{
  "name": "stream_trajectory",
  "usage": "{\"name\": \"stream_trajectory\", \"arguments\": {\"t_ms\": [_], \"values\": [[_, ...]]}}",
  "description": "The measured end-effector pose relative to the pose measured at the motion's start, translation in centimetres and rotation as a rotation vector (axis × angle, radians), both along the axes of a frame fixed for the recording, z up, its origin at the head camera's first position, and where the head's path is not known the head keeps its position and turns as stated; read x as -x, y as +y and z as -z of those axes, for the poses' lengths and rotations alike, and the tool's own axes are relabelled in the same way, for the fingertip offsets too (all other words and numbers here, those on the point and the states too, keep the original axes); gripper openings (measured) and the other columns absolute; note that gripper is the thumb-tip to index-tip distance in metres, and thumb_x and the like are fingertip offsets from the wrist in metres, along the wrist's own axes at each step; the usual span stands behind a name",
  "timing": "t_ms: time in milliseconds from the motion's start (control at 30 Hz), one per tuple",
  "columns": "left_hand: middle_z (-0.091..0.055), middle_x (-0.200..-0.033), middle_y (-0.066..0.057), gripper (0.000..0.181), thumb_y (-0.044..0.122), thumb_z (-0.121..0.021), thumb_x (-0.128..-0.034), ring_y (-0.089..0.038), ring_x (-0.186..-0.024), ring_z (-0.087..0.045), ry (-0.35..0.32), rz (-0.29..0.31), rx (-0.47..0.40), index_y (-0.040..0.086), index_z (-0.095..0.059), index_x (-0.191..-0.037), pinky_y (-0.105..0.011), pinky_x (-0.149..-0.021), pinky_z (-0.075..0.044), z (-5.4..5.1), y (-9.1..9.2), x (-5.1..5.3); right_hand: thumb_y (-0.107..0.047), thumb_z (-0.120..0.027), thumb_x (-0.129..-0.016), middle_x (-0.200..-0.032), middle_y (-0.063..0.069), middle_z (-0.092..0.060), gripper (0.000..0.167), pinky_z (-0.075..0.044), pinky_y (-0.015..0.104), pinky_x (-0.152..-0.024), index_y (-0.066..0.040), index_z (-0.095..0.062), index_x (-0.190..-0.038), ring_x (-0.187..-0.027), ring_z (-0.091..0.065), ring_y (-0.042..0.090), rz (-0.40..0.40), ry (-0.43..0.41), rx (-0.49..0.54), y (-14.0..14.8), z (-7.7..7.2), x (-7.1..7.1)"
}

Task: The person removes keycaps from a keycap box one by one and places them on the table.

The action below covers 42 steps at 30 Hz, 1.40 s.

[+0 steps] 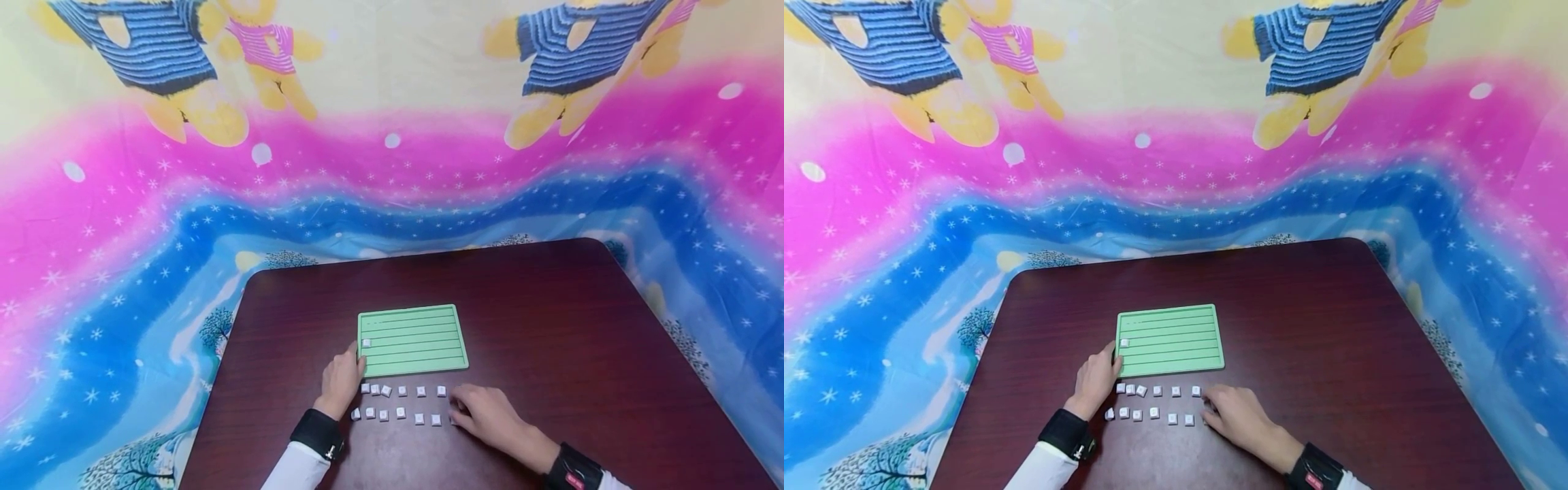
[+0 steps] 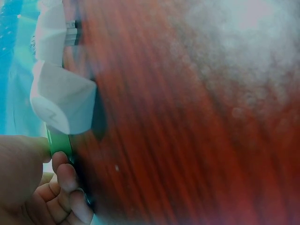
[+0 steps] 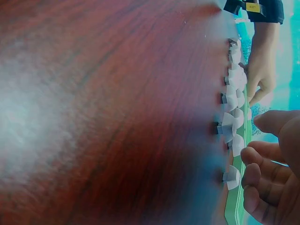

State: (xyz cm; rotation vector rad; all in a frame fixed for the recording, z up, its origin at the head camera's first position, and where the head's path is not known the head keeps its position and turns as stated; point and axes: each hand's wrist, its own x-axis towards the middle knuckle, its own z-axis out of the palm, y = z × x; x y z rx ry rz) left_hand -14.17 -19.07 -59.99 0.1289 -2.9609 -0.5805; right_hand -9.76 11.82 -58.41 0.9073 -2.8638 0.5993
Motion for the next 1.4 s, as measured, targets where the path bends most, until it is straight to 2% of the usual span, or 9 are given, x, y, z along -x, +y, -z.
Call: {"name": "stream_trajectory", "arguments": {"t_ms": [233,533,767,1033,1267,1400], "values": [[-0.074,-0.087,-0.024,0.040,0.023,-0.067,-0.0960,-0.033,-0.060,-0.066,0.010,0.001,0.000,0.002,-0.065,-0.130,-0.043,-0.050,-0.048,-0.1,0.0,0.0,-0.029,-0.079,-0.083,-0.069,-0.015,-0.046,0.020,-0.030,0.019,-0.051,-0.022,-0.060,-0.082,-0.056,-0.034,-0.003,-0.012,0.035,0.011,-0.4,-0.4,0.9],[-0.074,-0.084,-0.023,0.039,0.023,-0.067,-0.0961,-0.032,-0.059,-0.066,0.008,0.006,0.000,0.003,-0.065,-0.129,-0.041,-0.049,-0.046,-0.2,0.0,-0.1,-0.033,-0.078,-0.085,-0.069,-0.014,-0.046,0.016,-0.028,0.020,-0.050,-0.024,-0.064,-0.088,-0.056,-0.034,-0.001,-0.009,-0.027,-0.023,-1.3,-1.1,2.1],[-0.073,-0.082,-0.023,0.039,0.022,-0.067,-0.0958,-0.029,-0.055,-0.064,0.020,0.012,0.002,0.002,-0.065,-0.129,-0.040,-0.048,-0.045,0.0,0.0,0.0,-0.029,-0.078,-0.084,-0.075,-0.012,-0.058,0.014,-0.040,0.023,-0.055,-0.022,-0.070,-0.094,-0.063,-0.045,-0.001,-0.005,-0.003,0.001,-2.2,-1.5,3.0],[-0.073,-0.084,-0.023,0.038,0.021,-0.067,-0.0958,-0.032,-0.058,-0.065,0.024,0.006,0.008,0.002,-0.065,-0.128,-0.042,-0.049,-0.047,0.1,0.0,0.0,-0.030,-0.078,-0.086,-0.074,-0.013,-0.054,0.016,-0.037,0.023,-0.056,-0.021,-0.071,-0.097,-0.065,-0.044,0.001,0.007,-0.033,-0.006,-3.2,-1.6,3.7],[-0.074,-0.086,-0.024,0.038,0.022,-0.067,-0.0961,-0.033,-0.060,-0.067,0.020,0.006,0.005,0.002,-0.065,-0.129,-0.044,-0.051,-0.049,0.1,0.0,0.0,-0.029,-0.078,-0.085,-0.073,-0.016,-0.051,0.015,-0.037,0.021,-0.055,-0.022,-0.071,-0.096,-0.064,-0.044,-0.001,-0.003,0.003,0.013,-3.9,-1.6,4.5],[-0.074,-0.086,-0.024,0.039,0.022,-0.067,-0.0963,-0.032,-0.059,-0.066,0.007,0.008,0.001,0.002,-0.064,-0.130,-0.042,-0.050,-0.048,0.0,0.0,0.0,-0.026,-0.077,-0.084,-0.074,-0.014,-0.055,0.016,-0.040,0.021,-0.056,-0.021,-0.072,-0.098,-0.065,-0.046,-0.001,-0.008,0.005,0.008,-4.4,-1.7,4.9]]}}
